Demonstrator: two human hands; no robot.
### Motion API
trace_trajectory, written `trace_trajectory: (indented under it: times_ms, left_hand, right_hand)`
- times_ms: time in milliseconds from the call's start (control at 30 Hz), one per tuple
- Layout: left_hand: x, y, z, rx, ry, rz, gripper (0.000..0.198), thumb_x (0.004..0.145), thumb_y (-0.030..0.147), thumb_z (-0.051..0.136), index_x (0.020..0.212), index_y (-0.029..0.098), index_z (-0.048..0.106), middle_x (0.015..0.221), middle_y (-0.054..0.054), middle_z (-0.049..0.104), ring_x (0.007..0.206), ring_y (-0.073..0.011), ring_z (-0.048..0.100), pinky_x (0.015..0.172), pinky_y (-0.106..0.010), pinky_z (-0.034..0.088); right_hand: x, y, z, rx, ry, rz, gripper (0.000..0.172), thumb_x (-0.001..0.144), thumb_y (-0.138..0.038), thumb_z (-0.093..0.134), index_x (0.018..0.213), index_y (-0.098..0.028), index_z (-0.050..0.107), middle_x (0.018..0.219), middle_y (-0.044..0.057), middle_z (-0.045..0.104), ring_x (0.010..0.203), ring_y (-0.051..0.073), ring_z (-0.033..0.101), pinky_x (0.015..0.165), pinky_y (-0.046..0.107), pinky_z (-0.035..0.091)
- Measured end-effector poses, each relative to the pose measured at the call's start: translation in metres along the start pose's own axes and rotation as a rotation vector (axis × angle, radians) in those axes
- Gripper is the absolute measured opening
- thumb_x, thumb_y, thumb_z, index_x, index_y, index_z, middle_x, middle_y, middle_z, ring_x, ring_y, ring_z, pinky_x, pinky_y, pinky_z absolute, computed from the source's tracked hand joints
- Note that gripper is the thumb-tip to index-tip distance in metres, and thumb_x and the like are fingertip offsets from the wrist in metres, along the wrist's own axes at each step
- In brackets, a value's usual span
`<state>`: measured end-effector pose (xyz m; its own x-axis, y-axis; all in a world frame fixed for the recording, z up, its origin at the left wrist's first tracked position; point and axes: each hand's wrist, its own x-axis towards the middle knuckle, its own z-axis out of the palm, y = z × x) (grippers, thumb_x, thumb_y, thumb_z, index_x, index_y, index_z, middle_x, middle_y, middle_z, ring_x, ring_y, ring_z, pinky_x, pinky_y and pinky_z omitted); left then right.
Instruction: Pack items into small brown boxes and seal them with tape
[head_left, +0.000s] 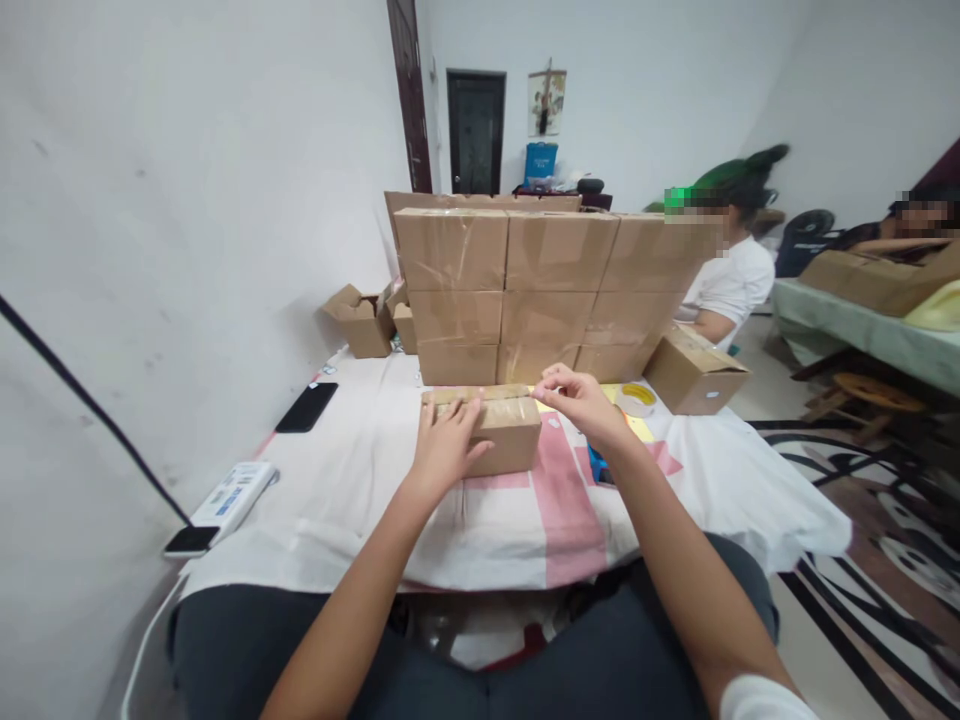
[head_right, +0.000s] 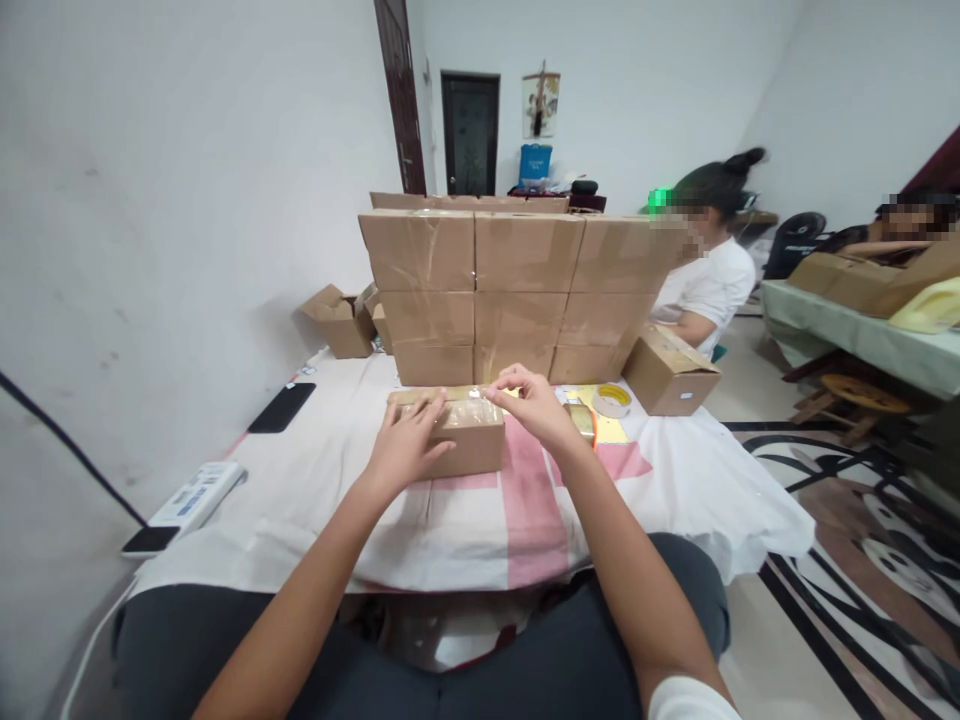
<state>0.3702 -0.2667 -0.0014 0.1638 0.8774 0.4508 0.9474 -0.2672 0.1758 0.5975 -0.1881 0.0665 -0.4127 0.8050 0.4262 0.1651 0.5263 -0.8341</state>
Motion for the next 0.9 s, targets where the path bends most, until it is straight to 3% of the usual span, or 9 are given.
trace_trajectory:
  times_ms: [133,267,400,533,633,733,833,900]
  left_hand:
    - [-0.002,-0.001,0.009,0.052,-0.08,-0.033,0.074,0.095,0.029,0.059,0.159,0.015,0.023,0.134,-0.018,0.067,0.137,-0.0355,0.051,0.11,-0.056,0.036]
    - [-0.004,0.006,0.011,0.108,-0.067,0.014,0.068,0.093,0.024,0.061,0.155,0.03,0.035,0.143,-0.011,0.061,0.135,-0.0333,0.052,0.108,-0.052,0.04]
    - [-0.004,0.015,0.016,0.187,-0.061,-0.002,0.052,0.094,0.017,0.054,0.141,0.038,0.054,0.15,-0.007,0.054,0.133,-0.034,0.051,0.107,-0.056,0.041]
    - [-0.005,0.017,0.024,0.146,-0.059,0.062,0.056,0.093,0.009,0.043,0.144,0.031,0.051,0.157,-0.003,0.047,0.142,-0.0306,0.042,0.114,-0.061,0.035]
    - [-0.005,0.018,0.024,0.095,-0.091,0.096,0.057,0.092,0.007,0.04,0.145,0.027,0.049,0.153,-0.004,0.053,0.142,-0.0269,0.043,0.118,-0.059,0.032]
    - [-0.006,0.02,0.02,0.079,-0.086,0.089,0.057,0.09,0.004,0.041,0.142,0.025,0.052,0.149,-0.005,0.056,0.139,-0.0281,0.046,0.118,-0.058,0.031]
    - [-0.007,0.023,0.017,0.07,-0.061,0.082,0.061,0.087,0.002,0.042,0.143,0.027,0.05,0.145,-0.006,0.06,0.135,-0.0278,0.05,0.118,-0.059,0.03]
    - [-0.007,0.024,0.017,0.066,-0.047,0.09,0.065,0.086,0.0,0.043,0.144,0.028,0.048,0.142,-0.006,0.062,0.132,-0.0274,0.051,0.119,-0.059,0.029]
  right_hand:
    - [0.033,0.024,0.018,-0.071,-0.079,0.068,0.025,0.077,-0.042,0.076,0.073,-0.018,0.077,0.086,0.004,0.064,0.083,0.017,0.059,0.081,0.03,0.042]
    - [0.056,0.048,0.039,-0.321,-0.116,0.16,0.02,0.073,-0.036,0.077,0.068,-0.017,0.077,0.077,0.004,0.068,0.083,0.02,0.059,0.081,0.031,0.042]
    - [0.054,0.058,0.051,-0.605,-0.16,0.202,0.021,0.078,-0.039,0.074,0.074,-0.02,0.078,0.094,0.006,0.07,0.102,0.026,0.055,0.089,0.036,0.038]
    - [0.047,0.061,0.06,-0.745,-0.121,0.2,0.02,0.081,-0.04,0.072,0.086,-0.021,0.075,0.111,0.008,0.062,0.112,0.028,0.049,0.094,0.039,0.036]
    - [0.048,0.064,0.051,-0.895,0.033,0.226,0.035,0.08,-0.046,0.073,0.102,-0.019,0.068,0.115,0.012,0.058,0.11,0.03,0.049,0.093,0.039,0.038]
    - [0.05,0.07,0.022,-1.085,0.143,0.29,0.027,0.092,-0.039,0.058,0.107,-0.018,0.066,0.12,0.015,0.058,0.113,0.032,0.049,0.094,0.041,0.039]
    - [0.045,0.081,-0.008,-1.234,-0.09,0.357,0.03,0.099,-0.031,0.046,0.109,-0.016,0.07,0.122,0.019,0.062,0.116,0.034,0.053,0.094,0.043,0.042]
    - [0.039,0.09,-0.017,-1.254,-0.303,0.368,0.025,0.096,-0.022,0.053,0.108,-0.015,0.074,0.119,0.02,0.067,0.114,0.032,0.059,0.092,0.038,0.044]
